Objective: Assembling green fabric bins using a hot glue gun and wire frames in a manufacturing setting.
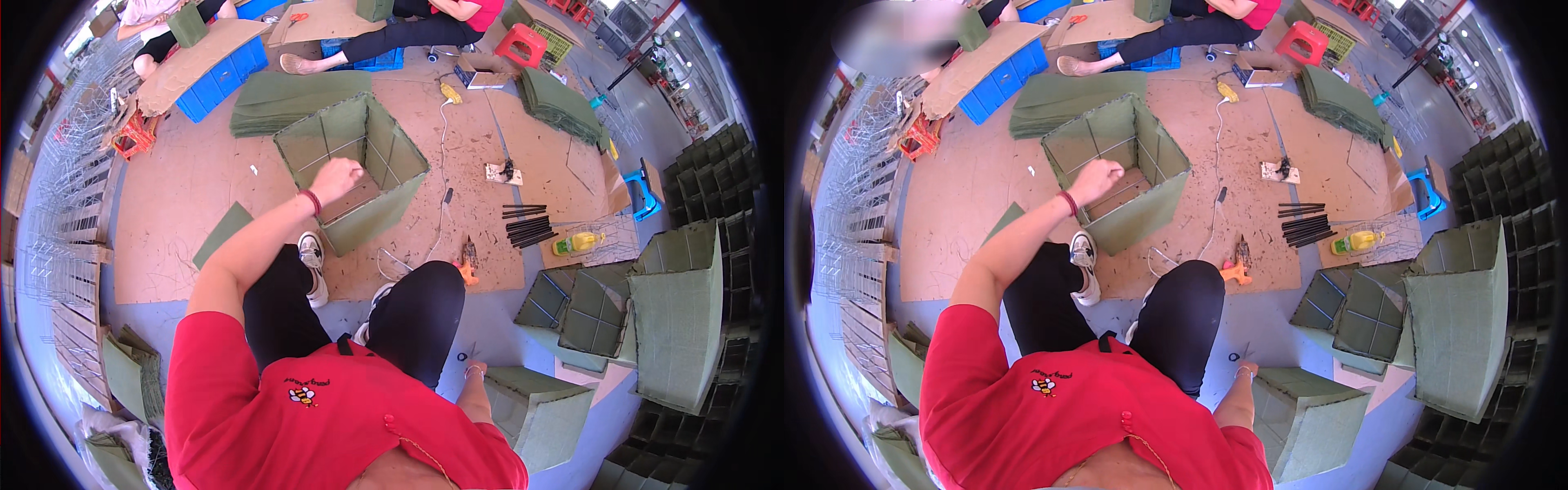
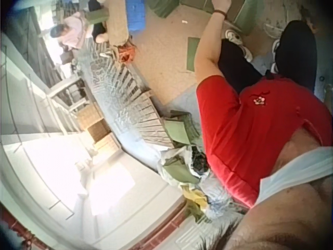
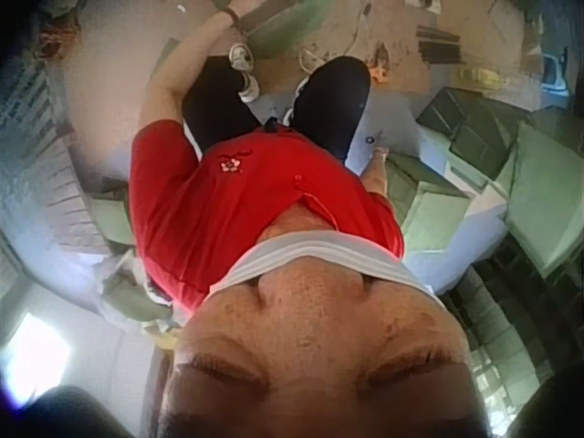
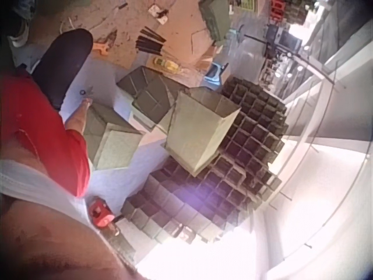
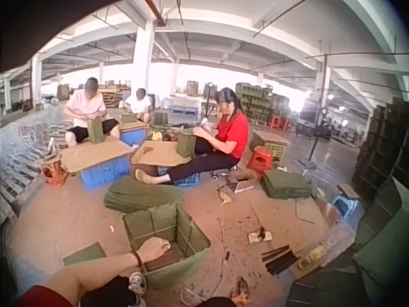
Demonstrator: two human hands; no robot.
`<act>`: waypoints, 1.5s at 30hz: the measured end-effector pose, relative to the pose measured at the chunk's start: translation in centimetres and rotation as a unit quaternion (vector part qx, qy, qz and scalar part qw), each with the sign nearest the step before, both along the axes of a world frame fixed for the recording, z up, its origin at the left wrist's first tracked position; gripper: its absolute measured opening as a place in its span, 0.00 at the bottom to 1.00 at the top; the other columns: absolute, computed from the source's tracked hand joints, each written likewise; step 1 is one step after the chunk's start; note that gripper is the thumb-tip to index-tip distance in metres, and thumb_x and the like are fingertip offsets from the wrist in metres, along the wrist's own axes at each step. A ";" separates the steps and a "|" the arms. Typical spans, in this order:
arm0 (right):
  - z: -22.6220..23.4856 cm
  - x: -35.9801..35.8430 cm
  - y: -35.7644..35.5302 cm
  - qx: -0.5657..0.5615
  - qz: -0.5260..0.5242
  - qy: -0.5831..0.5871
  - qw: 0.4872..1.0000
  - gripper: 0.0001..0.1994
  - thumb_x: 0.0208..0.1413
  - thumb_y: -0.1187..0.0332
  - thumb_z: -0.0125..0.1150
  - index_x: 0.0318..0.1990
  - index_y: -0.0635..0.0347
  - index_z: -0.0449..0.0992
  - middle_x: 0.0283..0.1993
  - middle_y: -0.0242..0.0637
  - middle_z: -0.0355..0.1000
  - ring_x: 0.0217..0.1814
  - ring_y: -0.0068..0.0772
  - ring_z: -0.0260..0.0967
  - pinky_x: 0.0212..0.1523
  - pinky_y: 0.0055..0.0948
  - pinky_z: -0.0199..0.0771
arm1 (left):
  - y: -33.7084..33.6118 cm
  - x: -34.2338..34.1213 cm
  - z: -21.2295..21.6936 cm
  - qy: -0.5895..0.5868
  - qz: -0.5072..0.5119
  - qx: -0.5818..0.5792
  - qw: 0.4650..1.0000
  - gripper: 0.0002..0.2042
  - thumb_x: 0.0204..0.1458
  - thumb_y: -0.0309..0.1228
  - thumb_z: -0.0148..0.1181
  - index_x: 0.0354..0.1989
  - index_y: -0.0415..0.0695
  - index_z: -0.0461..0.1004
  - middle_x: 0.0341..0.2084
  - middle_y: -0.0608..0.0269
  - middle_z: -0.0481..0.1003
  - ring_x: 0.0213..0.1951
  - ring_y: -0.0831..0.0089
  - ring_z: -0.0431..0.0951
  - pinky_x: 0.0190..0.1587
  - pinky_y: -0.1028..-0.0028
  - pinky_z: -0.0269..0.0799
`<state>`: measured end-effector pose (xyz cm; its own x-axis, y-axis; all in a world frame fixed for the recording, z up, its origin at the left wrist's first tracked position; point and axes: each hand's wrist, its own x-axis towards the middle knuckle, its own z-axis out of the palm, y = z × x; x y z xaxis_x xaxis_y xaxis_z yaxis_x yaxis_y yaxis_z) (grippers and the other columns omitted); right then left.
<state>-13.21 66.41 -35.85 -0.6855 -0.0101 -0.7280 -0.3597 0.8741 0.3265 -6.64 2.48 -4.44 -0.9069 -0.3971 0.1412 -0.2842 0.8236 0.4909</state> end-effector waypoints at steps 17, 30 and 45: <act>-3.7 3.1 2.1 -0.160 -0.463 0.075 0.869 0.26 0.41 0.52 0.63 0.44 0.64 0.73 0.46 0.44 0.72 0.49 0.40 0.69 0.47 0.33 0.68 | -14.4 0.9 -6.2 -0.321 0.135 -0.409 0.843 0.07 0.45 0.26 0.53 0.29 0.49 0.78 0.29 0.66 0.76 0.32 0.71 0.78 0.24 0.71 0.73; -10.4 3.7 7.4 -0.194 -0.588 0.086 0.780 0.18 0.43 0.59 0.63 0.38 0.63 0.74 0.35 0.40 0.73 0.33 0.36 0.71 0.34 0.37 0.71 | -11.4 -2.5 -4.9 -0.240 -0.071 0.129 0.960 0.07 0.43 0.23 0.48 0.24 0.42 0.74 0.21 0.59 0.75 0.21 0.70 0.75 0.25 0.73 0.71; -1.0 5.4 0.2 -0.269 -0.743 0.041 0.612 0.26 0.42 0.38 0.58 0.34 0.50 0.66 0.20 0.32 0.65 0.18 0.32 0.65 0.22 0.40 0.59 | -4.4 2.7 17.9 0.332 -0.095 0.452 0.822 0.04 0.51 0.25 0.52 0.34 0.42 0.69 0.23 0.70 0.68 0.24 0.82 0.67 0.28 0.82 0.65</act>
<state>-7.86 66.66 -36.84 -0.2631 0.4463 -0.8553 0.9604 0.2052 -0.1883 -3.92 -1.89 13.46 -0.8065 -0.4718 0.3564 0.3864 0.0355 0.9216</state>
